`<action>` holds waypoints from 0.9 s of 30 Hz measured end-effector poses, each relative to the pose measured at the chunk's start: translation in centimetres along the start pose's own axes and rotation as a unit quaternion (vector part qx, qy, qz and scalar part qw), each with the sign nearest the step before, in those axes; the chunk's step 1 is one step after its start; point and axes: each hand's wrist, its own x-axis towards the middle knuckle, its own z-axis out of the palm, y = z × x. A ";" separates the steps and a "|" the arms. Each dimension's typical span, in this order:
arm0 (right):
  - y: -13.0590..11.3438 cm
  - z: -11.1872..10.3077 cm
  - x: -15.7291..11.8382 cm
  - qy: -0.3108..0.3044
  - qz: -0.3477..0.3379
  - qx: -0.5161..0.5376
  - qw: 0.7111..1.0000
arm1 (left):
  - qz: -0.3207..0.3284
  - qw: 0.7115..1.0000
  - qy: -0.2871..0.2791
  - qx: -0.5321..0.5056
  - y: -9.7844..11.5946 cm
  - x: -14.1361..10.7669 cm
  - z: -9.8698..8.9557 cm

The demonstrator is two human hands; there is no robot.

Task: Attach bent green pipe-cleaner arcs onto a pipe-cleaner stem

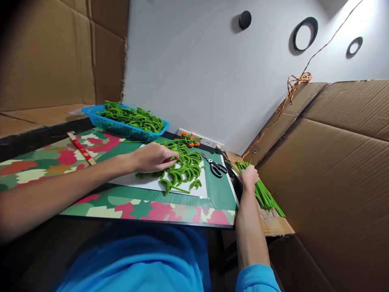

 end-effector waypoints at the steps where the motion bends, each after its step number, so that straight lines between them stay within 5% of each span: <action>1: 0.0 -0.2 -0.2 0.013 -0.002 0.003 1.000 | 0.001 1.000 0.002 -0.003 0.0 0.0 0.0; 9: -0.8 -1.4 -0.9 0.182 -0.083 0.059 0.978 | -0.015 1.000 0.003 0.001 0.3 0.0 -0.1; 16: -5.1 -1.4 -3.6 0.334 -0.360 0.146 0.858 | -0.073 0.994 0.064 -0.041 1.1 0.3 -0.7; 22: -9.5 -1.8 -9.3 0.324 -0.580 0.127 0.736 | -0.116 0.982 0.085 -0.122 1.7 0.5 -1.2; 27: -10.9 -1.3 -11.4 0.254 -0.573 0.197 0.754 | -0.060 0.987 0.080 -0.127 1.0 0.8 -0.2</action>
